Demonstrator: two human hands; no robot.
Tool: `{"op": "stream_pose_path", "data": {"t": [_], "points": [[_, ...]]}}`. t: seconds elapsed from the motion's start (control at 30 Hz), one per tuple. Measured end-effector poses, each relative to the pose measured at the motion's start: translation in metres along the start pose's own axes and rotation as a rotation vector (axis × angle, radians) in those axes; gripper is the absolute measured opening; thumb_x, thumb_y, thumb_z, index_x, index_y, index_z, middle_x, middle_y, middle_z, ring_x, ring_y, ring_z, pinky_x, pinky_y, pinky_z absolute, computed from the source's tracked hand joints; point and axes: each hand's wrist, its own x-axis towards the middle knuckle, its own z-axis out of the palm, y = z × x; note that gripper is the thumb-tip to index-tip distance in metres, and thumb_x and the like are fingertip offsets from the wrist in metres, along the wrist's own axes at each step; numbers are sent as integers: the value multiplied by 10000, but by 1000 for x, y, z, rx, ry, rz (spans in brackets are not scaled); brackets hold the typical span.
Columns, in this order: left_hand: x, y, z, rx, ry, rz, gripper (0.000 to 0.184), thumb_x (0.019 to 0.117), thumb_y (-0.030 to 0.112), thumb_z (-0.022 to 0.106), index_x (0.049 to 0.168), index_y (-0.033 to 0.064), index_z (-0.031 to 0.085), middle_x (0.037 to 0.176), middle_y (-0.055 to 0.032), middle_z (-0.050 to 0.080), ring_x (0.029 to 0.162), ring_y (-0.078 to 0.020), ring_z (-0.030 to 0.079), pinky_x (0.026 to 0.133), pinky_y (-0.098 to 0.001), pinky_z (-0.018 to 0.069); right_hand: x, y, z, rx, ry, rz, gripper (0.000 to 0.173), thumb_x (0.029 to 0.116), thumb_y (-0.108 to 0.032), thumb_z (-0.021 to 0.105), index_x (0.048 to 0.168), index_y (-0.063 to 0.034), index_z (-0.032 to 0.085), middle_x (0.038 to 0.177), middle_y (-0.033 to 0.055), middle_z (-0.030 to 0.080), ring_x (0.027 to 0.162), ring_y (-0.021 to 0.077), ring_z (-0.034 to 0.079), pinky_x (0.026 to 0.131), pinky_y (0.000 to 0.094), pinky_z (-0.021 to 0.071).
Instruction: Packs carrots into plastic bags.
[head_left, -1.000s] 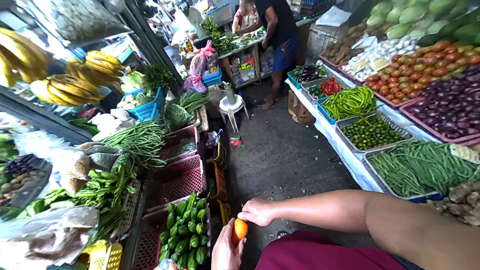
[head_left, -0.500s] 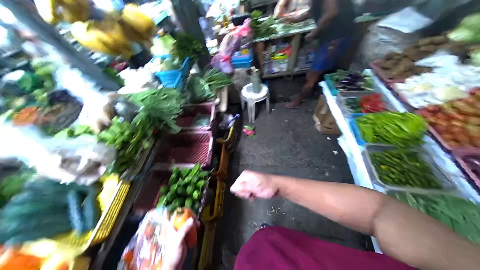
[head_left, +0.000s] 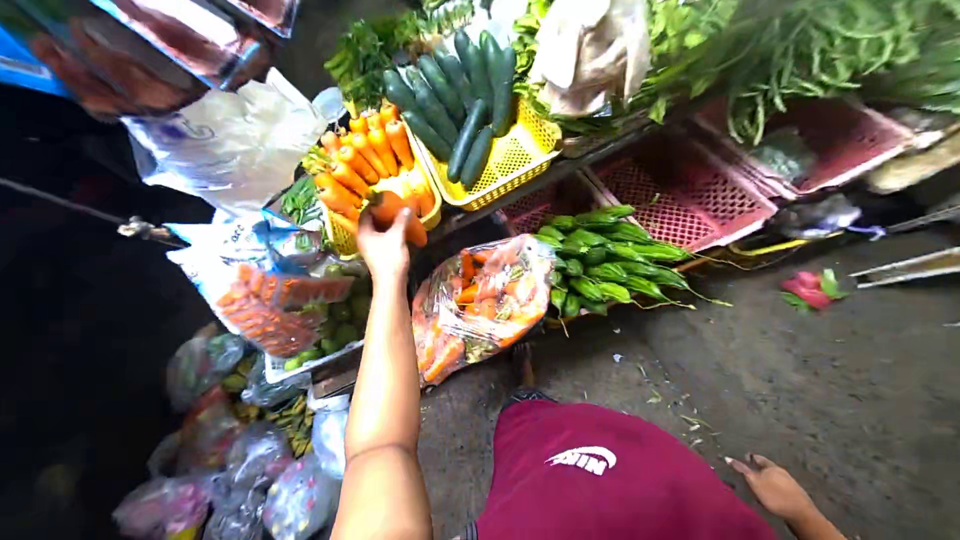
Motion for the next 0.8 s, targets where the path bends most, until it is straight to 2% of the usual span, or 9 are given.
{"op": "stream_pose_path", "data": {"t": [0.1,0.23,0.3,0.37,0.5,0.63,0.67,0.73,0.8], "points": [[86,-14,12,196,6,40,588,910,281,769,1379,-6,559,1283,-180,657,1202,-242,641,1053,-438,531,2,-24,13,130,-106,60,459,1085,-377,517,1254,29,649,1240,297,652,1161,440,636,970,645,495],[190,-65,63,331,-15,-49,656,862,293,812,1391,-2,564,1303,-223,642,1226,-325,626,1068,-506,505,-19,-78,11,421,-84,155,458,1092,-370,499,1317,16,603,1270,254,658,1116,394,668,914,605,525],[222,-93,93,365,-11,-79,603,843,284,827,1338,15,610,1271,-208,659,1223,-317,625,1070,-495,498,-27,-97,9,487,-79,165,456,1090,-371,501,1331,6,589,1281,243,654,1116,386,667,907,600,530],[240,-110,116,434,-69,-143,623,862,302,810,1383,38,592,1343,-211,622,1292,-333,579,1106,-513,464,-33,-111,9,536,-68,176,431,1092,-359,503,1319,-4,590,1259,228,662,1068,363,679,868,579,543],[251,-132,139,461,-101,-174,650,863,361,785,1397,48,584,1371,-213,608,1314,-338,569,1113,-524,457,-45,-124,19,559,-84,237,417,1096,-351,505,1314,-4,582,1239,224,664,1069,353,672,862,566,536],[248,-119,114,537,-275,-247,822,852,497,789,1456,19,500,1369,-229,612,1311,-367,571,1110,-576,450,-48,-116,33,484,-122,307,476,1091,-386,503,1371,-5,562,1266,223,675,1103,369,675,889,581,532],[240,-106,102,624,-346,-268,766,894,497,742,1438,3,525,1348,-250,619,1293,-405,576,1087,-618,449,-48,-114,35,476,-125,322,485,1090,-395,505,1375,-7,562,1267,223,677,1102,372,679,889,587,533],[218,-77,86,832,-517,-232,478,964,370,639,1268,2,665,1224,-267,674,1191,-447,628,1001,-680,475,-45,-116,34,481,-130,340,497,1095,-404,489,1391,-10,553,1290,223,666,1117,373,670,901,587,522],[189,-65,83,1011,-788,-203,420,937,378,671,1162,26,710,1120,-268,699,1090,-465,663,915,-721,498,-41,-121,30,486,-123,343,489,1095,-403,490,1376,-12,574,1291,215,672,1124,373,672,907,592,521]]}}
